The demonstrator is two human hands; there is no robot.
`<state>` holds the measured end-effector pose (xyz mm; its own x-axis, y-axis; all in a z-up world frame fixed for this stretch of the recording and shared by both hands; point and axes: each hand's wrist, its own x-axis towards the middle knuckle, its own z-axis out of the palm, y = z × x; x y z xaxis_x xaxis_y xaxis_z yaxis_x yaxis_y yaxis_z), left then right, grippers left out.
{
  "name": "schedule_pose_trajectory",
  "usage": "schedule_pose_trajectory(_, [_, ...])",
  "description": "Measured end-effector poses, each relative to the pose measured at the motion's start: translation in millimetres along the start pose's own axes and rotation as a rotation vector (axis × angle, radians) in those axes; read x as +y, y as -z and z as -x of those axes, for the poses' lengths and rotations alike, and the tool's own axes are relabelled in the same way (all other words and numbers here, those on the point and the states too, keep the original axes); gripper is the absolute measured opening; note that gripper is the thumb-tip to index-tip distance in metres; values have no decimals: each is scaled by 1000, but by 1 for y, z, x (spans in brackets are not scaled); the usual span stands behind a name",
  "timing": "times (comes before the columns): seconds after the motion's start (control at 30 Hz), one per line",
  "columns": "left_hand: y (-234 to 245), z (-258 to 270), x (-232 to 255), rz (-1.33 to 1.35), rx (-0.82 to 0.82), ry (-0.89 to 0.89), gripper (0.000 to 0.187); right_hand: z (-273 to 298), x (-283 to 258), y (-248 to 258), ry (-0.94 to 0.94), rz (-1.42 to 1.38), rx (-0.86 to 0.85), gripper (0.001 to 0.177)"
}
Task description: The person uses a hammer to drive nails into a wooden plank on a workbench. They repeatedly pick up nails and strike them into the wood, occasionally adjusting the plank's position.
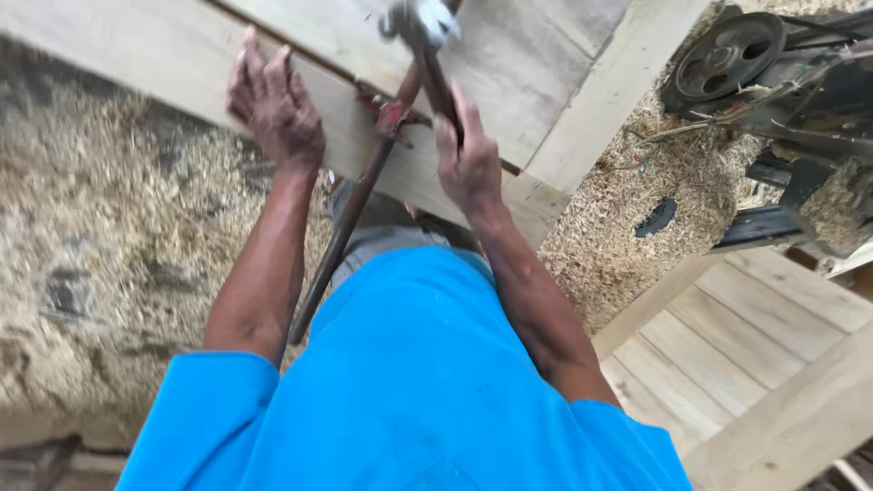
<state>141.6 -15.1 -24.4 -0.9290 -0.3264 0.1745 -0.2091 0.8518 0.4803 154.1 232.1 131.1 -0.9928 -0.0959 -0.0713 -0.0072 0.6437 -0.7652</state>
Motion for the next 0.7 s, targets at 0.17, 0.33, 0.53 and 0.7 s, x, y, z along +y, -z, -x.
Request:
schedule_pose_trajectory(0.17, [-2, 4, 5, 376, 109, 74, 24, 89, 60, 57, -92, 46, 29, 29])
schedule_pose_trajectory(0.33, [4, 41, 37, 203, 201, 17, 35, 177, 155, 110, -277, 202, 7, 29])
schedule_pose_trajectory(0.53, [29, 163, 132, -142, 223, 250, 62, 235, 240, 191, -114, 89, 51, 27])
schedule_pose_trajectory(0.7, [58, 210, 136, -191, -36, 219, 73, 220, 274, 228, 105, 186, 36, 34])
